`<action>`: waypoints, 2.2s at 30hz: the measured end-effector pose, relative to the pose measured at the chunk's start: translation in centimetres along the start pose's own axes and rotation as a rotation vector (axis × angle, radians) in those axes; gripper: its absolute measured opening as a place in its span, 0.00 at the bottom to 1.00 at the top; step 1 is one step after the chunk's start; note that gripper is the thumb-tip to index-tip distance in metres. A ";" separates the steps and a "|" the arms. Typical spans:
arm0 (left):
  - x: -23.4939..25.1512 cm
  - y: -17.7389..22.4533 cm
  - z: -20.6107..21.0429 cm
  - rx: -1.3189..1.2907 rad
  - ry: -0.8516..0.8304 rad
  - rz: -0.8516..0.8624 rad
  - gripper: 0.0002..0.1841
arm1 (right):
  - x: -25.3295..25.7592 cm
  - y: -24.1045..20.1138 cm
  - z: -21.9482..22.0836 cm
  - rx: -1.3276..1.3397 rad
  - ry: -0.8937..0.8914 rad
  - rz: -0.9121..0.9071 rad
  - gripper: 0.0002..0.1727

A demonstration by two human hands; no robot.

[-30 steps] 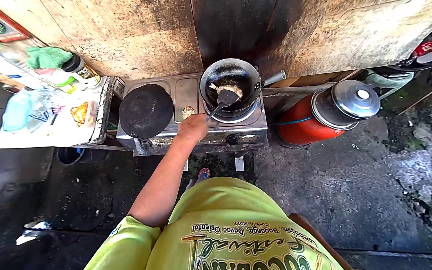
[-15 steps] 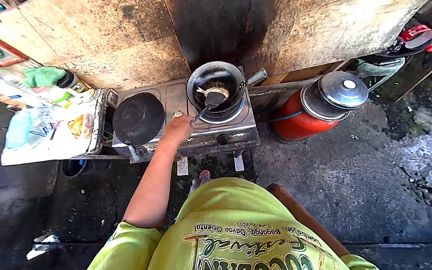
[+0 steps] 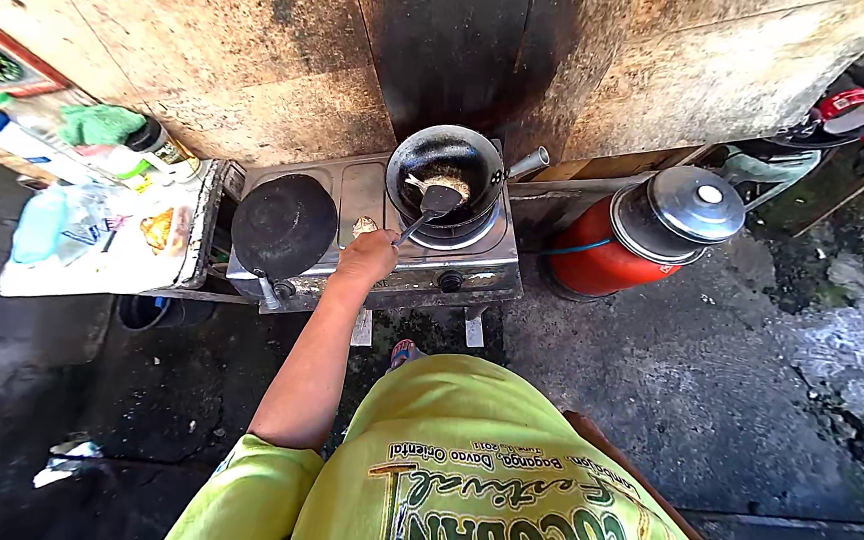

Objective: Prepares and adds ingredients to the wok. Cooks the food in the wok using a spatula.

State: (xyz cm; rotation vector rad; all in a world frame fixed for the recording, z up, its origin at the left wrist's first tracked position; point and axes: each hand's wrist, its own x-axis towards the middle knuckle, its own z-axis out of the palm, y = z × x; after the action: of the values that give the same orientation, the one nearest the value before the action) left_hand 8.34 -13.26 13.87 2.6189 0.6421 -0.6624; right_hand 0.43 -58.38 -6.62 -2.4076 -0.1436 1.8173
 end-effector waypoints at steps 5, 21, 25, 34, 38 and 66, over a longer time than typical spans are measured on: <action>0.0 0.1 -0.1 0.024 -0.008 -0.001 0.21 | 3.8 1.8 1.8 0.101 0.062 0.005 0.28; -0.6 0.8 -0.1 0.058 -0.023 -0.007 0.22 | 6.8 4.5 3.0 0.337 0.191 0.061 0.24; -0.5 0.7 0.0 0.049 -0.011 0.003 0.21 | 8.1 6.2 4.8 0.249 0.146 0.098 0.26; -0.5 0.8 0.0 0.052 -0.019 -0.006 0.21 | 6.8 3.3 3.6 0.328 0.179 0.037 0.23; -0.5 1.0 -0.1 0.073 -0.024 0.002 0.21 | 6.6 2.8 2.7 0.317 0.173 0.041 0.24; -0.2 0.7 0.0 0.083 -0.020 0.001 0.21 | 8.1 2.8 2.6 0.214 0.149 0.040 0.26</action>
State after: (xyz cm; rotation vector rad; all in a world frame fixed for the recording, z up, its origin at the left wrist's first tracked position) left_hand 8.54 -13.92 14.14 2.6849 0.6202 -0.7294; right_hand 0.19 -59.80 -15.48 -2.3964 0.1083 1.5712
